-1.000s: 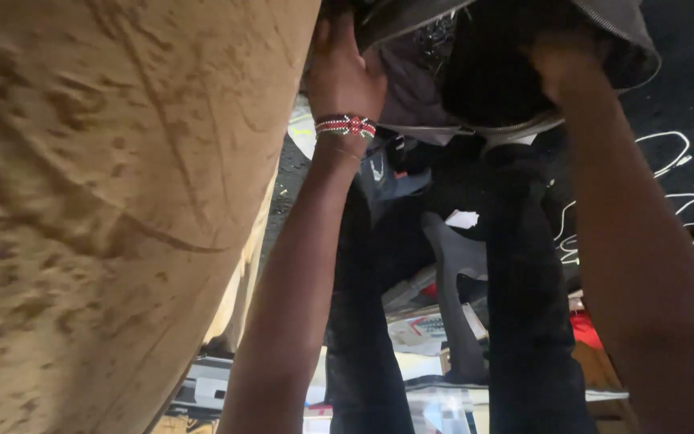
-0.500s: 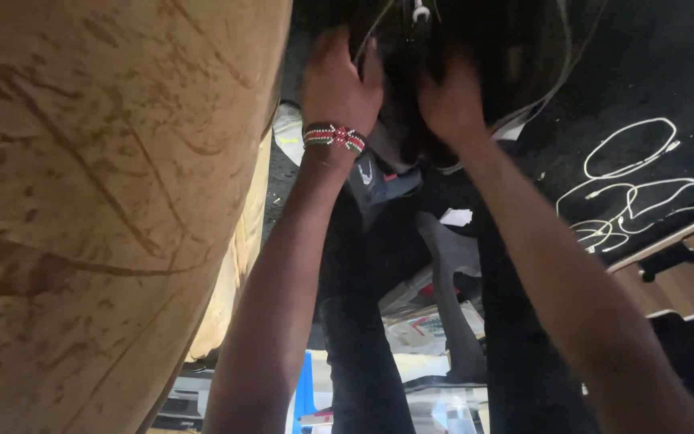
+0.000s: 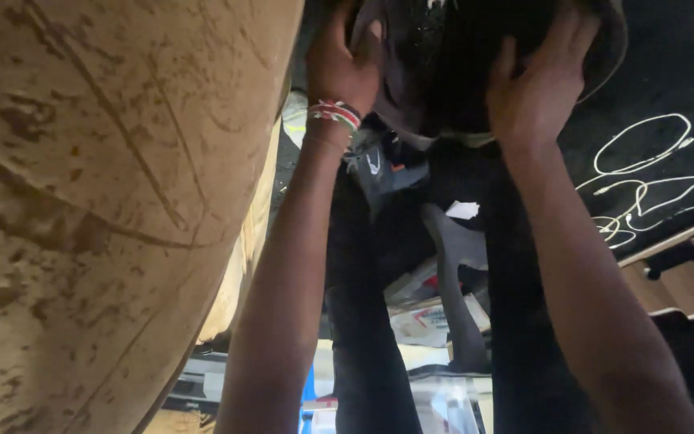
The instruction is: Searching for a drill bit in a bag and installing it into a power drill.
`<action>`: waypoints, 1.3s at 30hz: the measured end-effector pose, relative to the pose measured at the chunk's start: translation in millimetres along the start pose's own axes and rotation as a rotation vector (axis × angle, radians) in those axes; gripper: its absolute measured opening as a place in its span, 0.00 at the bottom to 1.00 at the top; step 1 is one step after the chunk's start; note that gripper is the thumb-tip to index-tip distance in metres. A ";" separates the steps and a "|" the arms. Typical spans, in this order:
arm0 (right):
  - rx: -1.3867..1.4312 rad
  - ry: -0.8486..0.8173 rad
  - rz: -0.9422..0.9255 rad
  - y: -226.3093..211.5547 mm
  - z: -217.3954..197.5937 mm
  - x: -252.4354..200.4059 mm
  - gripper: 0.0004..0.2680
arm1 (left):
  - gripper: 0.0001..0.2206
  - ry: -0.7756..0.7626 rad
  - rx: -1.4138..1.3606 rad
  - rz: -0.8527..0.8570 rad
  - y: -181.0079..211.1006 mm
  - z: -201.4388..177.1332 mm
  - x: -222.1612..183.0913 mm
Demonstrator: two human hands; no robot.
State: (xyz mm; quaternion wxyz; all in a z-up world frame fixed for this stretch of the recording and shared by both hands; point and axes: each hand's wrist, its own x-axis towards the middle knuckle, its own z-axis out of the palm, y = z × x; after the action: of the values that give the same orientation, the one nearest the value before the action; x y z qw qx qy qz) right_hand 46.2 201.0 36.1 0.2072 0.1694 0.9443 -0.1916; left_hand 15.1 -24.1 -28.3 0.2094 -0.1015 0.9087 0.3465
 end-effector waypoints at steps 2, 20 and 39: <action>0.093 0.162 -0.276 -33.1 -5.0 4.2 0.15 | 0.15 -0.066 -0.198 -0.127 5.0 -12.4 14.6; 0.243 0.037 -0.294 45.8 38.5 31.1 0.07 | 0.24 0.019 -0.156 -0.072 39.4 -26.4 -21.8; 0.101 0.160 -0.366 19.2 58.4 21.6 0.12 | 0.23 0.000 -0.133 -0.090 64.7 -35.7 -21.9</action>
State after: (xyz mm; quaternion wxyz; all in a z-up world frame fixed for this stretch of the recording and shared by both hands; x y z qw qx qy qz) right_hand 54.4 197.7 -28.4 0.0844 0.0197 0.9620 -0.2591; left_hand 2.2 0.7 43.5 0.2174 -0.1559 0.8783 0.3963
